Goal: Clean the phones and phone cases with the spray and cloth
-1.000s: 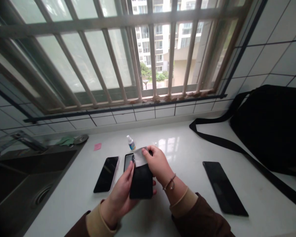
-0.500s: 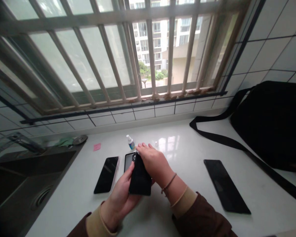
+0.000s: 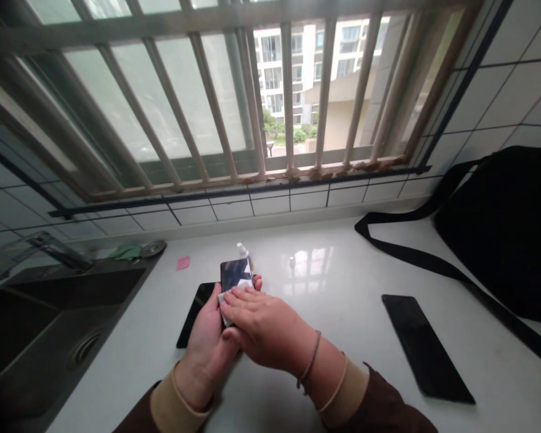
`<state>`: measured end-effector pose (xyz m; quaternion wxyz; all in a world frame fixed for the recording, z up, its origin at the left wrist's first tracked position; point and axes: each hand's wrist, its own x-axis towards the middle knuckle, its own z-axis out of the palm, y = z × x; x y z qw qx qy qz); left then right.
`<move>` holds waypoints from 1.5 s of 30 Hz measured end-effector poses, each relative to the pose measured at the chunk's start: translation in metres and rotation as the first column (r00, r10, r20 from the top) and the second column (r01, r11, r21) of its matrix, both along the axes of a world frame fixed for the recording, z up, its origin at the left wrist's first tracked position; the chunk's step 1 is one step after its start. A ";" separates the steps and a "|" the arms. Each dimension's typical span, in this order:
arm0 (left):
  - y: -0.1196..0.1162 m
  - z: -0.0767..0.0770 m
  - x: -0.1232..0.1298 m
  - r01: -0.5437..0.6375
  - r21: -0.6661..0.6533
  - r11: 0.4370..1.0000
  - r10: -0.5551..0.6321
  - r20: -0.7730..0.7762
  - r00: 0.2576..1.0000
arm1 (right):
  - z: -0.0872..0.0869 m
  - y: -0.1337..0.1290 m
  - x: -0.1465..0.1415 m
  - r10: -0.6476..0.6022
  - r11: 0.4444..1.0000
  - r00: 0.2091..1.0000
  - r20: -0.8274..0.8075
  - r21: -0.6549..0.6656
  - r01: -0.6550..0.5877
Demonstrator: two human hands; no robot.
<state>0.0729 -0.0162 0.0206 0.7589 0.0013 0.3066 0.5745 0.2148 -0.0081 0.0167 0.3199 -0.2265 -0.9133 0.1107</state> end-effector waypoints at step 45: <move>0.003 0.007 -0.014 0.047 -0.082 0.996 -0.047 0.006 0.999 | -0.004 -0.007 -0.002 0.014 0.999 1.000 -0.001 0.033 -0.014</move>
